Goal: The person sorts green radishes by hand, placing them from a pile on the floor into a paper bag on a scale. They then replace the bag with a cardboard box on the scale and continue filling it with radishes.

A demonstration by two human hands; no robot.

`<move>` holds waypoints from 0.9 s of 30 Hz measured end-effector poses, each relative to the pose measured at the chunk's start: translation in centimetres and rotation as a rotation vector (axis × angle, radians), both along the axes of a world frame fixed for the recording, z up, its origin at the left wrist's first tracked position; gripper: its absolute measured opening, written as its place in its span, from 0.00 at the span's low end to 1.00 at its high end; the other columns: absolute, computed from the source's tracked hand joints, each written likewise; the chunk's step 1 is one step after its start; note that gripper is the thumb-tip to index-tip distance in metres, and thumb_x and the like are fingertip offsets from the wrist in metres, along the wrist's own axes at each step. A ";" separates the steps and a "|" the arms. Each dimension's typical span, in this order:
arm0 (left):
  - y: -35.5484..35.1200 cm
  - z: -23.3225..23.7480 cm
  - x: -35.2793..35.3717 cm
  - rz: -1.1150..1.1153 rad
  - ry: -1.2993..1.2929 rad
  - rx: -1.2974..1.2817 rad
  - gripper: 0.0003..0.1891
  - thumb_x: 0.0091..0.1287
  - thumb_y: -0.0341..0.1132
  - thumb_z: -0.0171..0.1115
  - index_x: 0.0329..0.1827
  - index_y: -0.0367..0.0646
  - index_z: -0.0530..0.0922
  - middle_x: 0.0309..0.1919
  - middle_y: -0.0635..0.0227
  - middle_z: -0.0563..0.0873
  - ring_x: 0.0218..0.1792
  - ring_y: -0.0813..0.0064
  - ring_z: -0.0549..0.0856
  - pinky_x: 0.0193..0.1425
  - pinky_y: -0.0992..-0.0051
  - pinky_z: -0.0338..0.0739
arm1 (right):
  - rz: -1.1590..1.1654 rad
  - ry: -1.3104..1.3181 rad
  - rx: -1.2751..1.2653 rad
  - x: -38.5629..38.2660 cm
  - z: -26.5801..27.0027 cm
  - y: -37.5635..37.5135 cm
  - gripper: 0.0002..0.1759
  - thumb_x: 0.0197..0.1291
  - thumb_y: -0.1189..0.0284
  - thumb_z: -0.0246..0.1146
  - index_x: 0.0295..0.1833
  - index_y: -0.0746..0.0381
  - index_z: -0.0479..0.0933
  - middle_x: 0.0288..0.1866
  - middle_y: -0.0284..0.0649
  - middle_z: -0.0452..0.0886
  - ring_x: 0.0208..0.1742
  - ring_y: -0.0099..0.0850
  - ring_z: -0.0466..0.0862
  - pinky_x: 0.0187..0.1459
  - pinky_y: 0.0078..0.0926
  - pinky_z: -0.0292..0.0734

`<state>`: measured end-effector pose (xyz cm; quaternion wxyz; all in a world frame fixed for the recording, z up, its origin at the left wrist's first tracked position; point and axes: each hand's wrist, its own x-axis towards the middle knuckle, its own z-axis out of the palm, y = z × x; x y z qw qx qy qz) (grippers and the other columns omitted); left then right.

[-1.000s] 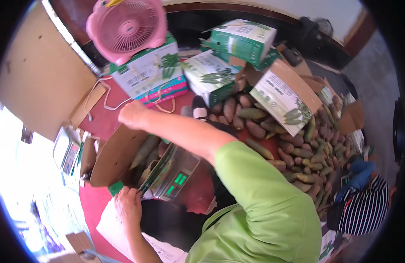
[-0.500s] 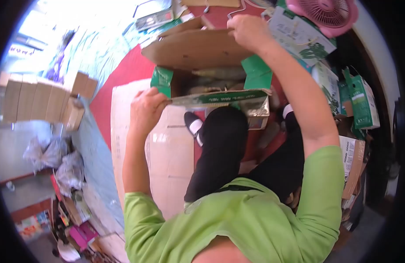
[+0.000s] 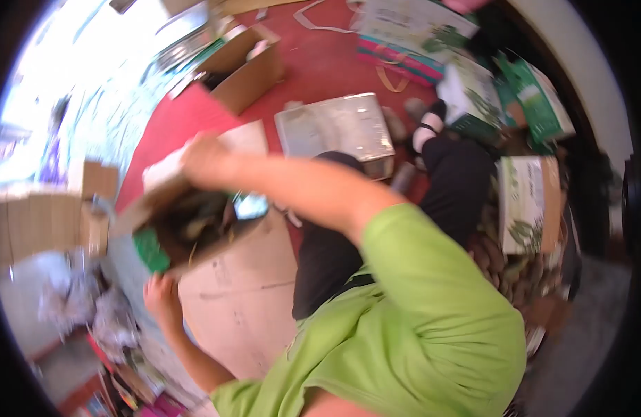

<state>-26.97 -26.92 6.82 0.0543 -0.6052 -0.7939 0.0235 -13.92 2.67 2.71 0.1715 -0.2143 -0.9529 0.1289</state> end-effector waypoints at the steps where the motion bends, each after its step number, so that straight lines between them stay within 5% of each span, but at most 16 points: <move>1: -2.1 -0.6 -0.8 0.022 0.022 -0.039 0.05 0.59 0.33 0.58 0.28 0.42 0.78 0.33 0.62 0.79 0.37 0.59 0.78 0.47 0.61 0.70 | 0.023 -0.035 -0.088 -1.3 -1.4 -2.0 0.09 0.42 0.70 0.63 0.31 0.58 0.84 0.30 0.45 0.85 0.33 0.39 0.86 0.34 0.40 0.80; 4: -7.1 -1.2 -1.7 0.026 0.049 -0.110 0.07 0.61 0.34 0.57 0.28 0.42 0.78 0.32 0.59 0.79 0.38 0.59 0.79 0.55 0.59 0.69 | 0.040 -0.161 -0.050 -3.2 -4.3 -8.0 0.11 0.46 0.67 0.66 0.35 0.59 0.85 0.35 0.46 0.86 0.40 0.39 0.86 0.39 0.41 0.80; 6: -10.4 -2.5 -2.4 0.113 0.056 -0.313 0.06 0.61 0.33 0.57 0.32 0.40 0.79 0.32 0.58 0.80 0.39 0.58 0.80 0.53 0.59 0.70 | 0.177 -0.242 -0.300 -3.1 -5.7 -10.5 0.13 0.51 0.68 0.64 0.42 0.61 0.84 0.42 0.46 0.85 0.46 0.42 0.83 0.44 0.45 0.76; 8: -14.2 -5.8 -4.0 0.053 0.166 -0.279 0.05 0.58 0.33 0.60 0.32 0.45 0.84 0.32 0.59 0.81 0.38 0.57 0.80 0.48 0.59 0.72 | 0.101 -0.237 -0.339 -4.4 -7.7 -13.9 0.10 0.49 0.67 0.65 0.35 0.60 0.85 0.37 0.46 0.85 0.42 0.40 0.85 0.41 0.42 0.79; 10: -16.1 -5.6 -4.9 0.355 -0.173 -0.341 0.06 0.58 0.30 0.60 0.36 0.41 0.83 0.31 0.58 0.80 0.36 0.55 0.80 0.42 0.61 0.74 | 0.306 -0.312 -0.287 -5.4 -7.1 -14.8 0.14 0.51 0.63 0.65 0.38 0.61 0.84 0.40 0.45 0.85 0.43 0.40 0.85 0.44 0.44 0.78; 14: -10.4 0.6 1.1 0.392 0.030 -0.519 0.14 0.63 0.46 0.62 0.46 0.51 0.86 0.38 0.53 0.86 0.39 0.52 0.84 0.44 0.58 0.77 | 0.260 -0.256 -0.346 -1.8 -1.8 -9.6 0.18 0.53 0.60 0.65 0.40 0.64 0.84 0.42 0.47 0.85 0.47 0.41 0.84 0.45 0.43 0.78; 18: -2.8 3.4 5.0 0.322 -0.192 -0.103 0.13 0.61 0.34 0.58 0.48 0.49 0.85 0.34 0.46 0.82 0.37 0.47 0.80 0.43 0.54 0.73 | 0.089 -0.181 -0.423 4.7 2.6 -1.9 0.19 0.54 0.57 0.65 0.42 0.60 0.84 0.45 0.48 0.84 0.48 0.43 0.84 0.46 0.44 0.78; 20: 1.5 4.4 7.8 0.066 -0.339 0.117 0.12 0.61 0.34 0.59 0.43 0.38 0.84 0.41 0.52 0.83 0.43 0.51 0.81 0.48 0.61 0.73 | 0.047 -0.045 -0.449 9.5 3.5 2.1 0.15 0.53 0.58 0.65 0.40 0.56 0.84 0.43 0.43 0.85 0.47 0.39 0.84 0.46 0.43 0.78; 23: 5.6 -1.4 4.8 -0.193 -0.318 0.261 0.08 0.60 0.26 0.59 0.41 0.37 0.82 0.34 0.57 0.81 0.37 0.55 0.80 0.42 0.62 0.75 | -0.122 0.080 -0.415 19.4 6.2 7.1 0.12 0.50 0.63 0.63 0.37 0.56 0.84 0.38 0.41 0.85 0.43 0.40 0.84 0.46 0.39 0.77; 27: 14.0 -0.1 11.9 -0.302 -0.449 0.263 0.09 0.62 0.26 0.58 0.44 0.37 0.81 0.40 0.56 0.82 0.44 0.54 0.81 0.47 0.60 0.74 | -0.447 0.313 -0.349 35.0 7.0 11.2 0.12 0.51 0.62 0.63 0.36 0.58 0.84 0.36 0.43 0.85 0.41 0.40 0.84 0.42 0.36 0.77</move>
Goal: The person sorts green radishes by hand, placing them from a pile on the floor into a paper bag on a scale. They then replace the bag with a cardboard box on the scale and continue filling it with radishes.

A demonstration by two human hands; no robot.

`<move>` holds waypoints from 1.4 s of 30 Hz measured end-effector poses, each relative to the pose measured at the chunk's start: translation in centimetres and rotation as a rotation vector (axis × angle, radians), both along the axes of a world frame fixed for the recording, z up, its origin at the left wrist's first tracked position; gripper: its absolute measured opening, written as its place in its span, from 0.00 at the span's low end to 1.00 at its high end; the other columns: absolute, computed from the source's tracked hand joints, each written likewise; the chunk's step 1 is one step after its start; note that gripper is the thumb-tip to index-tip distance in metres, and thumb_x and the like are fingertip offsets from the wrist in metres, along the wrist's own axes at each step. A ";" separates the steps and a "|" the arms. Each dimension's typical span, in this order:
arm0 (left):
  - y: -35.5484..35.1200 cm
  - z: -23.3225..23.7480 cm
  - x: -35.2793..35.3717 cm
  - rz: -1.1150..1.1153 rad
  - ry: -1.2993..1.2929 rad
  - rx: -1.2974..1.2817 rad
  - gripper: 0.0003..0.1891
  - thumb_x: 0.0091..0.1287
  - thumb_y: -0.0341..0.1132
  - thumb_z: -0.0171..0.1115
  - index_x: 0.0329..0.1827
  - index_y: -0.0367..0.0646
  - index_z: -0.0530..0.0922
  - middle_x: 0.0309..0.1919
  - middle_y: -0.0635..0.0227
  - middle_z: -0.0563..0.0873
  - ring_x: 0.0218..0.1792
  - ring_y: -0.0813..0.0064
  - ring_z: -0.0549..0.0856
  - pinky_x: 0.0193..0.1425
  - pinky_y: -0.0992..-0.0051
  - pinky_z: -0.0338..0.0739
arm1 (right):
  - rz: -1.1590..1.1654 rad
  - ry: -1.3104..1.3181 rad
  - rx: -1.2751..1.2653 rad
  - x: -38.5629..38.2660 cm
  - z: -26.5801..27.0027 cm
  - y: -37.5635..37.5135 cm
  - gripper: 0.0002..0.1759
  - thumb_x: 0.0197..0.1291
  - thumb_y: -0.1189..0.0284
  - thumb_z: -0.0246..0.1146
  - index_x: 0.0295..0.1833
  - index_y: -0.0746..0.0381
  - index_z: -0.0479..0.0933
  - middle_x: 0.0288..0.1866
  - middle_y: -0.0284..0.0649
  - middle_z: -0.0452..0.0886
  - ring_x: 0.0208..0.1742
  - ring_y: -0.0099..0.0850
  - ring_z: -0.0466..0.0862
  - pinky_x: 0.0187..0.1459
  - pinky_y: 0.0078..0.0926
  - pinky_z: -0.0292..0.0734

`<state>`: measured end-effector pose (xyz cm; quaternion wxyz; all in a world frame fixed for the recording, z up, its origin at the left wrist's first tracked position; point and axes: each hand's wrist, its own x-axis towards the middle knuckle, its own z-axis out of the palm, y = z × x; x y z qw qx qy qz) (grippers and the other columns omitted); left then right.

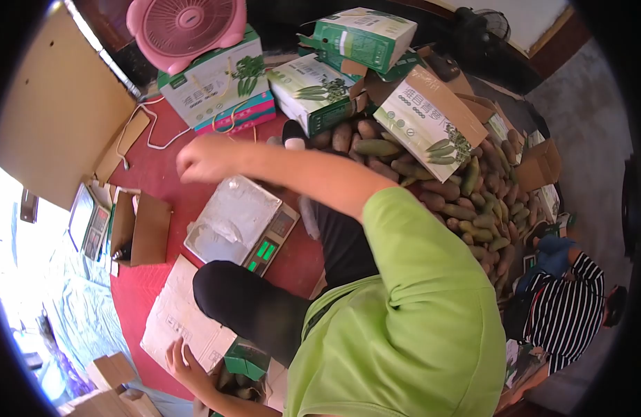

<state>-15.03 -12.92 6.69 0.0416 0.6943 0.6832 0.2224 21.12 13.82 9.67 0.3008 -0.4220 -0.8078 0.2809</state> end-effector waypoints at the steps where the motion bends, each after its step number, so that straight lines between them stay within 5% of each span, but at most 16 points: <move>1: 1.9 0.2 1.7 -0.058 -0.066 0.007 0.09 0.62 0.25 0.59 0.43 0.37 0.81 0.40 0.56 0.83 0.44 0.54 0.81 0.48 0.61 0.74 | -0.120 -0.004 0.004 4.1 -0.1 0.0 0.13 0.52 0.62 0.63 0.37 0.58 0.83 0.36 0.43 0.85 0.40 0.40 0.84 0.41 0.35 0.77; 6: 9.4 0.5 8.6 -0.258 -0.219 -0.016 0.08 0.60 0.24 0.59 0.42 0.35 0.81 0.40 0.56 0.83 0.45 0.56 0.82 0.51 0.63 0.74 | -0.731 -0.223 -0.056 23.3 -6.1 -2.8 0.09 0.53 0.64 0.61 0.36 0.55 0.81 0.34 0.41 0.84 0.39 0.40 0.84 0.41 0.38 0.77; 11: 14.2 -0.4 12.7 -0.334 -0.215 -0.131 0.09 0.60 0.24 0.59 0.43 0.35 0.81 0.40 0.55 0.83 0.44 0.56 0.82 0.51 0.65 0.74 | -1.058 -0.400 -0.159 36.3 -12.6 -11.1 0.10 0.50 0.65 0.62 0.37 0.57 0.82 0.36 0.48 0.83 0.39 0.47 0.83 0.43 0.45 0.78; 13: 14.9 -1.8 13.1 -0.334 -0.201 -0.208 0.09 0.60 0.25 0.59 0.43 0.35 0.82 0.40 0.55 0.83 0.44 0.58 0.83 0.52 0.66 0.74 | -1.205 -0.521 -0.251 40.6 -15.8 -14.0 0.09 0.51 0.66 0.64 0.37 0.57 0.81 0.35 0.45 0.83 0.41 0.45 0.83 0.44 0.40 0.77; 17: 15.5 -2.6 12.9 -0.231 -0.248 -0.189 0.08 0.61 0.25 0.59 0.42 0.34 0.82 0.40 0.57 0.85 0.44 0.63 0.83 0.53 0.70 0.74 | -1.428 -0.544 -0.368 44.9 -15.6 -19.0 0.15 0.54 0.65 0.64 0.48 0.57 0.80 0.52 0.46 0.79 0.55 0.46 0.78 0.54 0.44 0.76; 27: 16.2 -3.3 12.3 -0.182 -0.170 -0.221 0.08 0.63 0.28 0.60 0.42 0.34 0.83 0.38 0.56 0.86 0.43 0.63 0.84 0.51 0.69 0.75 | -1.679 -0.750 -0.338 53.2 -12.6 -23.5 0.22 0.56 0.66 0.62 0.58 0.57 0.73 0.62 0.44 0.71 0.66 0.44 0.68 0.61 0.46 0.69; 29: 16.2 -3.4 12.2 -0.167 -0.155 -0.228 0.09 0.63 0.28 0.59 0.42 0.34 0.83 0.38 0.56 0.86 0.42 0.63 0.85 0.50 0.69 0.76 | -1.727 -0.667 -0.140 55.7 -13.5 -24.2 0.32 0.51 0.65 0.68 0.62 0.62 0.69 0.64 0.49 0.69 0.65 0.50 0.68 0.66 0.42 0.65; 35: 16.0 -3.4 11.6 -0.108 -0.061 -0.219 0.09 0.63 0.30 0.60 0.41 0.35 0.83 0.36 0.55 0.86 0.39 0.61 0.85 0.46 0.67 0.76 | -1.730 -0.754 -0.296 56.8 -11.6 -24.9 0.46 0.47 0.58 0.69 0.72 0.56 0.59 0.73 0.48 0.60 0.71 0.48 0.63 0.70 0.41 0.60; 39: 15.8 -3.3 11.2 -0.094 -0.051 -0.219 0.09 0.64 0.30 0.59 0.40 0.35 0.83 0.34 0.55 0.86 0.37 0.61 0.85 0.45 0.67 0.76 | -1.677 -0.737 -0.420 56.5 -10.3 -24.7 0.43 0.47 0.56 0.68 0.70 0.55 0.62 0.73 0.45 0.61 0.71 0.47 0.63 0.69 0.41 0.61; 42: 15.6 -3.1 11.2 -0.094 -0.045 -0.209 0.09 0.64 0.31 0.59 0.40 0.35 0.83 0.34 0.55 0.86 0.36 0.62 0.85 0.44 0.67 0.76 | -1.742 -0.741 -0.553 55.9 -8.6 -24.5 0.35 0.48 0.53 0.68 0.61 0.55 0.70 0.67 0.40 0.71 0.67 0.40 0.69 0.61 0.44 0.68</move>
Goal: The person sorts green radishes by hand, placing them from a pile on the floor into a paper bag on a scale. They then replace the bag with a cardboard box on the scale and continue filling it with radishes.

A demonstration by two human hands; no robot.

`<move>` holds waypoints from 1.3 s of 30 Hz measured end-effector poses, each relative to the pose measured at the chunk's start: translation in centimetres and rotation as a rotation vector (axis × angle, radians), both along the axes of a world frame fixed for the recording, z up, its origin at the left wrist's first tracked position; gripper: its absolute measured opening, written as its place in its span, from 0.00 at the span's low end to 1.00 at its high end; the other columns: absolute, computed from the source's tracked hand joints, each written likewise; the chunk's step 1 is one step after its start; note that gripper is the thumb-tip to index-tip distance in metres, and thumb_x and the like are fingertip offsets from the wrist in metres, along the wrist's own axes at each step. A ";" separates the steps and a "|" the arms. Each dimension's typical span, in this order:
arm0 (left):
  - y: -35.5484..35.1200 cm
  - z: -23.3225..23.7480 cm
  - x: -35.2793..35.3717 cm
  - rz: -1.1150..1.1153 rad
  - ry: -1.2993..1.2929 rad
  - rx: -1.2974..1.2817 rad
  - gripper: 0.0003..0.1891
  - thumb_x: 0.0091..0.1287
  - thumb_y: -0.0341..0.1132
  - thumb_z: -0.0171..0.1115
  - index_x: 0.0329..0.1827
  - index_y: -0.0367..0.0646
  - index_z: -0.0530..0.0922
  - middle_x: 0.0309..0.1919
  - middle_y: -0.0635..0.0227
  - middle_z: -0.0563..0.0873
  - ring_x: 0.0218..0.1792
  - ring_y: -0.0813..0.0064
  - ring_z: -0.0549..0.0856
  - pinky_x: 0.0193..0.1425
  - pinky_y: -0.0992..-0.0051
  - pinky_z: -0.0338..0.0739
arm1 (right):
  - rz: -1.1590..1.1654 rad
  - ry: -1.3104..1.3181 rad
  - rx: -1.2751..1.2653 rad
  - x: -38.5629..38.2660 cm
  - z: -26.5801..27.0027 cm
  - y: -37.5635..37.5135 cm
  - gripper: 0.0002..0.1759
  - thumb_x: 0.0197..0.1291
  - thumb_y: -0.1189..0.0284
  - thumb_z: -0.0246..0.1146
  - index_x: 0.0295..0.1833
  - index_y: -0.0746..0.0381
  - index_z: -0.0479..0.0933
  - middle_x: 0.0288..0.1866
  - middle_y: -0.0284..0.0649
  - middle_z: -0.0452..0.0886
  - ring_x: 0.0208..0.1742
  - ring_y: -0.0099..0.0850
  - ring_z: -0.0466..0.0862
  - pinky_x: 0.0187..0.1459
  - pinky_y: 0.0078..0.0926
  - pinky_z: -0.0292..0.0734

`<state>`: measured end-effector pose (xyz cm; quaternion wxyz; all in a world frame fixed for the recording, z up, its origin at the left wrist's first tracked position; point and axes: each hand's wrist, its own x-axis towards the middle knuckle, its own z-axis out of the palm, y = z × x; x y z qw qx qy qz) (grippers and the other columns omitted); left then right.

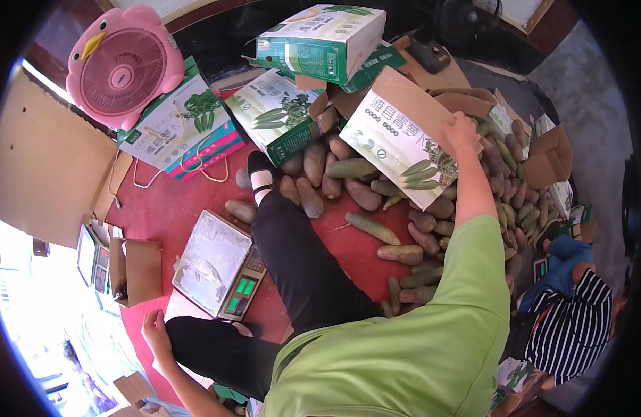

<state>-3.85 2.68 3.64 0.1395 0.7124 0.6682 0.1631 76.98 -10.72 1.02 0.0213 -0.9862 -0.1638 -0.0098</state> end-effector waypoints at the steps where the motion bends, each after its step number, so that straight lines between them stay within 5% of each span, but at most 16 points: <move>1: 0.0 0.1 0.2 -0.005 0.000 -0.001 0.09 0.64 0.31 0.59 0.40 0.35 0.83 0.34 0.55 0.86 0.36 0.62 0.85 0.44 0.67 0.76 | 0.089 0.047 0.130 1.4 -0.9 -0.3 0.30 0.48 0.53 0.68 0.53 0.58 0.74 0.56 0.40 0.77 0.57 0.41 0.75 0.55 0.40 0.71; 2: -0.1 0.3 0.4 0.000 -0.002 0.002 0.09 0.64 0.31 0.59 0.40 0.35 0.83 0.34 0.56 0.86 0.36 0.62 0.85 0.43 0.68 0.76 | 0.178 0.093 0.260 2.6 -1.8 -0.8 0.26 0.47 0.53 0.68 0.45 0.61 0.78 0.45 0.41 0.84 0.46 0.43 0.81 0.49 0.36 0.75; 5: -0.1 0.1 0.3 -0.004 -0.021 0.008 0.09 0.64 0.31 0.59 0.40 0.35 0.83 0.34 0.56 0.86 0.35 0.63 0.85 0.41 0.69 0.76 | 0.376 0.181 0.202 1.8 -1.2 -0.7 0.22 0.48 0.55 0.69 0.38 0.63 0.80 0.33 0.43 0.84 0.35 0.41 0.83 0.42 0.33 0.76; 6: -0.1 0.1 0.2 -0.010 -0.035 0.015 0.09 0.64 0.31 0.59 0.40 0.35 0.83 0.34 0.56 0.86 0.35 0.63 0.85 0.40 0.69 0.76 | 0.375 0.180 0.203 1.1 -0.8 -0.5 0.22 0.48 0.55 0.69 0.38 0.63 0.80 0.33 0.43 0.84 0.35 0.41 0.83 0.42 0.33 0.76; 8: -0.2 0.3 0.3 -0.007 -0.035 0.006 0.09 0.64 0.31 0.59 0.40 0.35 0.83 0.34 0.56 0.86 0.35 0.63 0.85 0.40 0.69 0.76 | 0.441 0.582 0.266 -1.2 0.1 -0.6 0.20 0.49 0.59 0.70 0.41 0.64 0.81 0.35 0.46 0.84 0.37 0.39 0.83 0.43 0.30 0.76; 11: -0.2 0.2 0.1 -0.007 -0.043 0.006 0.09 0.64 0.31 0.59 0.41 0.35 0.83 0.34 0.55 0.86 0.35 0.62 0.85 0.40 0.69 0.77 | 0.606 0.610 0.206 -3.5 -3.1 -0.3 0.21 0.48 0.64 0.70 0.46 0.65 0.81 0.39 0.51 0.84 0.41 0.40 0.84 0.45 0.32 0.76; 16: -0.3 -0.2 -1.0 -0.017 -0.052 0.042 0.10 0.64 0.31 0.59 0.41 0.35 0.83 0.34 0.55 0.86 0.36 0.60 0.85 0.41 0.68 0.77 | 0.603 0.442 0.095 -13.3 -1.1 -0.8 0.19 0.49 0.63 0.67 0.45 0.62 0.81 0.42 0.51 0.84 0.47 0.46 0.83 0.50 0.41 0.77; 30: -1.7 0.1 -3.0 0.031 -0.093 0.068 0.10 0.65 0.32 0.59 0.41 0.35 0.83 0.36 0.54 0.85 0.40 0.57 0.85 0.47 0.66 0.76 | 0.531 0.415 0.156 -23.0 4.7 -3.6 0.17 0.51 0.62 0.62 0.45 0.59 0.81 0.40 0.51 0.83 0.45 0.47 0.82 0.48 0.43 0.76; 39: -2.5 1.2 -3.0 0.059 -0.087 0.070 0.10 0.66 0.33 0.58 0.42 0.36 0.83 0.39 0.52 0.85 0.42 0.55 0.84 0.49 0.64 0.76 | 1.030 0.205 0.327 -29.7 13.2 2.3 0.15 0.54 0.63 0.62 0.43 0.59 0.81 0.38 0.45 0.83 0.44 0.45 0.82 0.46 0.41 0.76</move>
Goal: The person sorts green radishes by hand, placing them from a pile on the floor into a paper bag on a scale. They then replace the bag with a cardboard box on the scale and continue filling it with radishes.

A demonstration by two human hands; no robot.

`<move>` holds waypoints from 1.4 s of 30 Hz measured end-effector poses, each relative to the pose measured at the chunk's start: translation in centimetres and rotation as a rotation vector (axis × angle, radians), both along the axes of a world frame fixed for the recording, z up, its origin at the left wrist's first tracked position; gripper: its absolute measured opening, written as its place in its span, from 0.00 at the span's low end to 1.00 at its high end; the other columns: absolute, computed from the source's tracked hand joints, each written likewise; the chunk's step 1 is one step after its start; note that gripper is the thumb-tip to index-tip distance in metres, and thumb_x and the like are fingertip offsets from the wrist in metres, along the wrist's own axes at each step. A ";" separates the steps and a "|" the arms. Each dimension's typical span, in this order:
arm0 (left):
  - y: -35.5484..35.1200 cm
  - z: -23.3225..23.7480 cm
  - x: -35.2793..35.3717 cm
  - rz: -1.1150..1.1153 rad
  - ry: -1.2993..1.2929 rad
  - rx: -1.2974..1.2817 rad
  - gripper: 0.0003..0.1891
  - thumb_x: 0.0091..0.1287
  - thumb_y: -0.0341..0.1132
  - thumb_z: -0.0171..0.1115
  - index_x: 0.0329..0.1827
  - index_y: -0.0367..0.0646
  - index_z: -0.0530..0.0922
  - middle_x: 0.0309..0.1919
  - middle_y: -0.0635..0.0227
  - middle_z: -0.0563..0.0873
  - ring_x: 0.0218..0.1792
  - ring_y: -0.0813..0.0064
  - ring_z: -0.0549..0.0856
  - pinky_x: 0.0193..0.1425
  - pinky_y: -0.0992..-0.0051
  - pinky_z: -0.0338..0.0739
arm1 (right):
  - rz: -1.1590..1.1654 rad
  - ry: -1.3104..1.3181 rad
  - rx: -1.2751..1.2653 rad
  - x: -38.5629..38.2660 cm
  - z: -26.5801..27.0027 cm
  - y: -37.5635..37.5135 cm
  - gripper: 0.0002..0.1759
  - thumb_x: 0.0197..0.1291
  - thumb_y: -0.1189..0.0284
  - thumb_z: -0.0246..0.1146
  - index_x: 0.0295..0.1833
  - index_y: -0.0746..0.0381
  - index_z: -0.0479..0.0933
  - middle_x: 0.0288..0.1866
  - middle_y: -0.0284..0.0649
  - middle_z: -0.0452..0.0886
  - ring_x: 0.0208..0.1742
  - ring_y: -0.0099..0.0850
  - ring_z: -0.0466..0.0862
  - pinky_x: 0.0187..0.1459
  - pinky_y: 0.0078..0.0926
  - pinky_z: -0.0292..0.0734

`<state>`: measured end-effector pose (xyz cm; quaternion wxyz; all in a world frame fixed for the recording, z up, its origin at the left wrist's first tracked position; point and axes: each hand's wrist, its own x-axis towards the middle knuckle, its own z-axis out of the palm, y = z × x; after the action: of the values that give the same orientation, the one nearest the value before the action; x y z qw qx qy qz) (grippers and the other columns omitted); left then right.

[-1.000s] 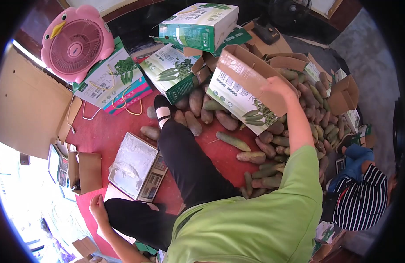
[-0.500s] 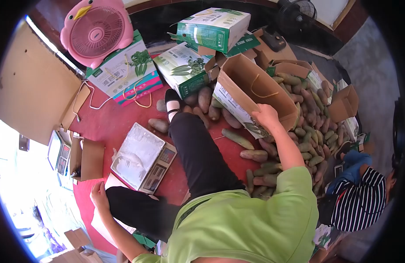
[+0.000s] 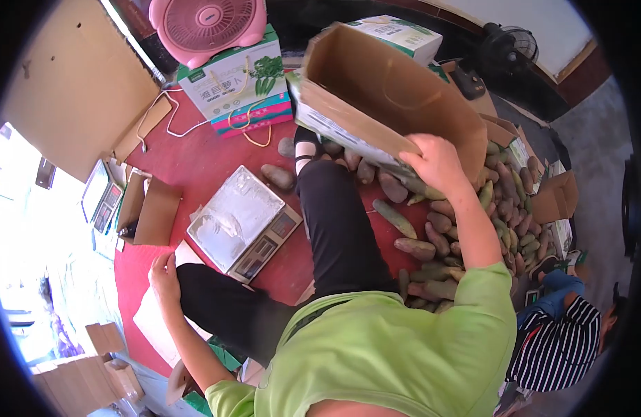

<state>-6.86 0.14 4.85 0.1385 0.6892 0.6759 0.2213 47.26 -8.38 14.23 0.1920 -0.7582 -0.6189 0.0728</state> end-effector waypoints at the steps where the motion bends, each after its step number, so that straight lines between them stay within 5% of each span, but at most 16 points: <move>1: -0.1 0.0 0.0 -0.007 0.000 0.015 0.10 0.66 0.34 0.58 0.42 0.36 0.83 0.39 0.52 0.85 0.43 0.55 0.84 0.49 0.64 0.76 | 0.006 0.004 -0.003 -0.9 0.5 1.1 0.15 0.54 0.63 0.62 0.43 0.59 0.81 0.38 0.45 0.83 0.44 0.45 0.82 0.46 0.41 0.76; 6: -0.8 0.4 0.4 0.012 0.023 0.080 0.10 0.66 0.33 0.58 0.43 0.36 0.82 0.39 0.54 0.84 0.43 0.55 0.83 0.49 0.64 0.76 | 0.395 -0.140 0.228 -6.7 0.3 7.9 0.16 0.57 0.60 0.60 0.45 0.58 0.81 0.41 0.40 0.84 0.46 0.39 0.82 0.47 0.37 0.78; 9: -1.3 0.1 -0.2 -0.008 0.049 0.137 0.10 0.67 0.32 0.57 0.44 0.37 0.82 0.40 0.54 0.84 0.43 0.54 0.83 0.48 0.64 0.76 | 0.540 -0.153 0.097 -12.5 -0.9 11.5 0.13 0.56 0.64 0.59 0.45 0.52 0.82 0.42 0.37 0.84 0.49 0.37 0.82 0.45 0.39 0.79; 13: -1.9 -0.2 -1.0 -0.071 0.168 0.259 0.09 0.68 0.32 0.57 0.45 0.38 0.81 0.37 0.57 0.82 0.40 0.56 0.82 0.44 0.63 0.75 | 0.729 -0.093 0.071 -21.6 -6.3 15.0 0.08 0.49 0.70 0.59 0.33 0.50 0.83 0.32 0.39 0.85 0.40 0.41 0.86 0.37 0.42 0.80; 15: -2.4 -0.2 -0.9 -0.067 0.256 0.443 0.09 0.68 0.31 0.57 0.47 0.39 0.81 0.34 0.59 0.80 0.37 0.59 0.81 0.41 0.62 0.75 | 0.777 -0.083 0.015 -25.0 -9.3 15.8 0.08 0.50 0.69 0.58 0.32 0.50 0.83 0.33 0.38 0.85 0.41 0.39 0.86 0.37 0.41 0.80; 21: -2.6 0.3 -0.4 -0.082 0.276 0.476 0.09 0.68 0.31 0.58 0.49 0.40 0.81 0.37 0.59 0.81 0.39 0.60 0.81 0.43 0.62 0.75 | 0.696 -0.176 -0.030 -29.1 -15.9 16.2 0.07 0.53 0.66 0.59 0.30 0.50 0.83 0.31 0.31 0.85 0.40 0.33 0.84 0.39 0.39 0.72; 25: -1.8 -0.1 -0.8 -0.171 0.334 0.480 0.10 0.69 0.33 0.58 0.49 0.41 0.81 0.42 0.58 0.81 0.44 0.57 0.80 0.47 0.60 0.75 | 0.634 -0.217 0.100 -27.2 -15.0 14.9 0.06 0.53 0.64 0.61 0.31 0.50 0.83 0.33 0.30 0.84 0.42 0.31 0.81 0.40 0.38 0.68; 30: -0.8 0.2 -0.5 -0.197 0.375 0.330 0.12 0.68 0.35 0.59 0.51 0.41 0.80 0.47 0.56 0.81 0.50 0.54 0.79 0.54 0.58 0.73 | 0.582 0.091 0.308 -20.7 -9.5 12.3 0.09 0.52 0.61 0.66 0.38 0.51 0.83 0.38 0.32 0.84 0.44 0.35 0.82 0.41 0.40 0.74; 35: 0.0 1.0 2.5 -0.253 0.340 0.141 0.18 0.65 0.36 0.62 0.57 0.43 0.77 0.54 0.55 0.79 0.56 0.51 0.76 0.60 0.56 0.69 | 0.279 0.405 0.560 -8.2 -8.5 9.1 0.10 0.53 0.65 0.65 0.40 0.57 0.83 0.40 0.40 0.84 0.43 0.37 0.83 0.47 0.35 0.77; 37: 0.7 0.8 3.7 -0.333 0.286 0.035 0.23 0.62 0.36 0.64 0.61 0.44 0.74 0.56 0.54 0.77 0.58 0.51 0.75 0.61 0.57 0.68 | 0.073 0.484 0.443 -2.7 -10.8 6.9 0.10 0.54 0.70 0.65 0.42 0.60 0.83 0.39 0.41 0.84 0.41 0.35 0.83 0.45 0.30 0.77; 42: 1.9 -2.0 5.6 -0.355 0.311 -0.081 0.27 0.58 0.34 0.67 0.62 0.44 0.74 0.55 0.55 0.79 0.57 0.54 0.77 0.60 0.60 0.70 | -0.384 0.258 -0.073 8.5 -23.7 -3.1 0.11 0.55 0.65 0.61 0.42 0.56 0.81 0.42 0.47 0.83 0.47 0.46 0.82 0.45 0.42 0.76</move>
<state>-1.29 2.05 2.89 0.0969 0.8169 0.5657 0.0575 55.81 -11.49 -9.44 0.2522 -0.8528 -0.4307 0.1536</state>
